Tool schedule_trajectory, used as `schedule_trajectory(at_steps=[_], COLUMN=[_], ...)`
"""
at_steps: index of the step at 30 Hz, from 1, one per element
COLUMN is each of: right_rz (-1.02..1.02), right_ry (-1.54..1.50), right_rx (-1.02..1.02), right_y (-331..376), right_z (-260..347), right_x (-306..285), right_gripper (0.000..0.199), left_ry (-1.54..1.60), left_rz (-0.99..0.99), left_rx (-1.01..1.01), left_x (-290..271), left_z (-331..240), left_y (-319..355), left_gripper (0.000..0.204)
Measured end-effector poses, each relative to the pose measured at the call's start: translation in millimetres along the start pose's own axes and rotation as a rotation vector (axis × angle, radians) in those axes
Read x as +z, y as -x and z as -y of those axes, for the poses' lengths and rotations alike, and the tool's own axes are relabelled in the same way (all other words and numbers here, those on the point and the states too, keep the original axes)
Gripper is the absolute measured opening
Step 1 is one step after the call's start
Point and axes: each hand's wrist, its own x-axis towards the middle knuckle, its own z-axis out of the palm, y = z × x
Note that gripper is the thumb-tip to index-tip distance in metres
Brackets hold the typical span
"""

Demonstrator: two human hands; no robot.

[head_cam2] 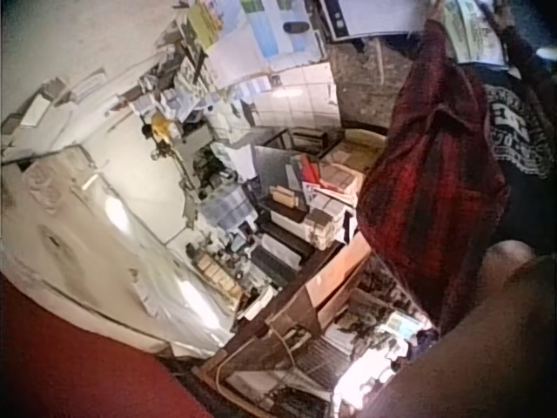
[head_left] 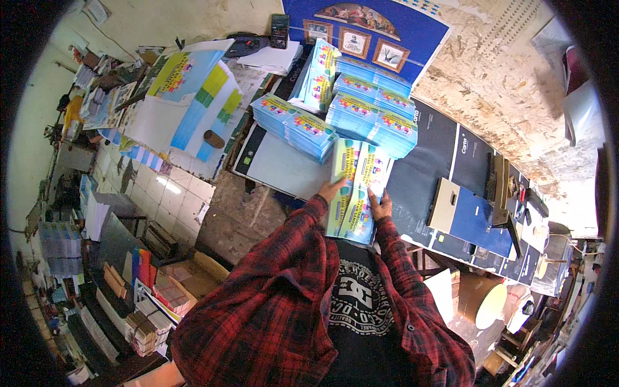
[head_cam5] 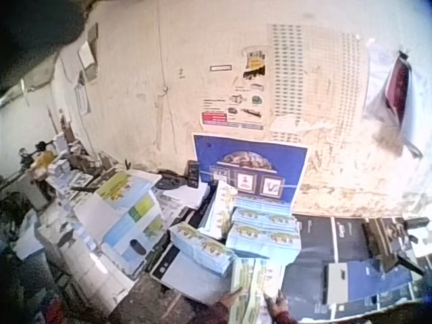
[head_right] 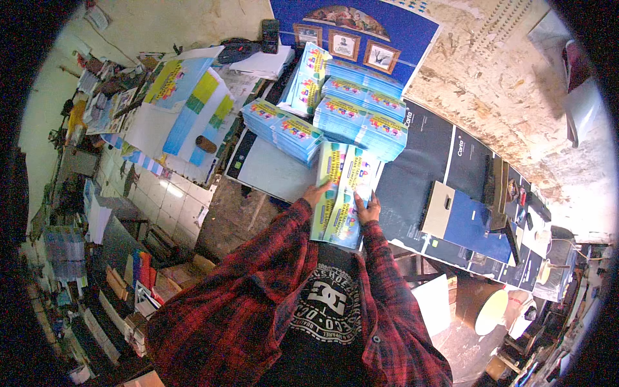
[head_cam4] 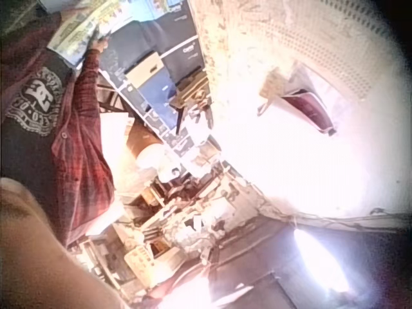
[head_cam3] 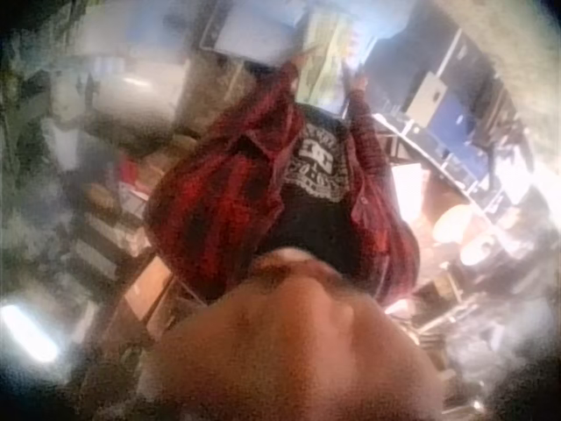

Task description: The person stands at a workbench and repeatedly picks up stacks of light blue printed paper sheets. They align the edges of the sheets by hand and place them into neat piles on the table. The person continues this repetitive stacking process throughout the clip, organizing the loose sheets into uniform stacks.

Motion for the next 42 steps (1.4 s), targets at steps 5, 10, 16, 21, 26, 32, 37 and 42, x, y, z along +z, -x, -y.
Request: schedule_trajectory(at_steps=[5, 10, 16, 21, 26, 32, 37, 42], right_rz=[-0.335, -0.137, -0.024, -0.020, 0.010, 0.018, 0.000, -0.299], right_ry=[0.574, 0.569, 0.343, 0.312, 0.262, 0.054, 0.069, 0.494], right_rx=[-0.154, -0.279, -0.040, -0.171, 0.039, -0.051, -0.174, -0.132], right_y=[4, -1, -7, -8, -5, -16, -11, 3], right_z=[-31, -29, -2, -14, 0, -14, -5, 12], right_x=[-7, 1, 2, -9, 3, -2, 1, 7], right_gripper=[0.063, 0.041, 0.049, 0.061, 0.101, 0.089, 0.065, 0.064], left_ry=[0.223, 0.225, 0.034, 0.345, 0.083, 0.242, 0.355, 0.304], left_rz=[0.101, 0.258, -0.026, 0.062, 0.129, 0.136, 0.067, 0.071], left_rx=[-0.088, 0.082, -0.012, -0.112, 0.042, -0.129, -0.038, -0.008], left_x=[-23, -7, 23, 12, 20, 33, 14, -26], left_z=[-28, -4, -9, -2, -1, 5, 27, 11], left_y=[32, 4, -4, 4, 4, -8, -6, 17], left_gripper=[0.045, 0.042, 0.053, 0.052, 0.050, 0.054, 0.053, 0.043])
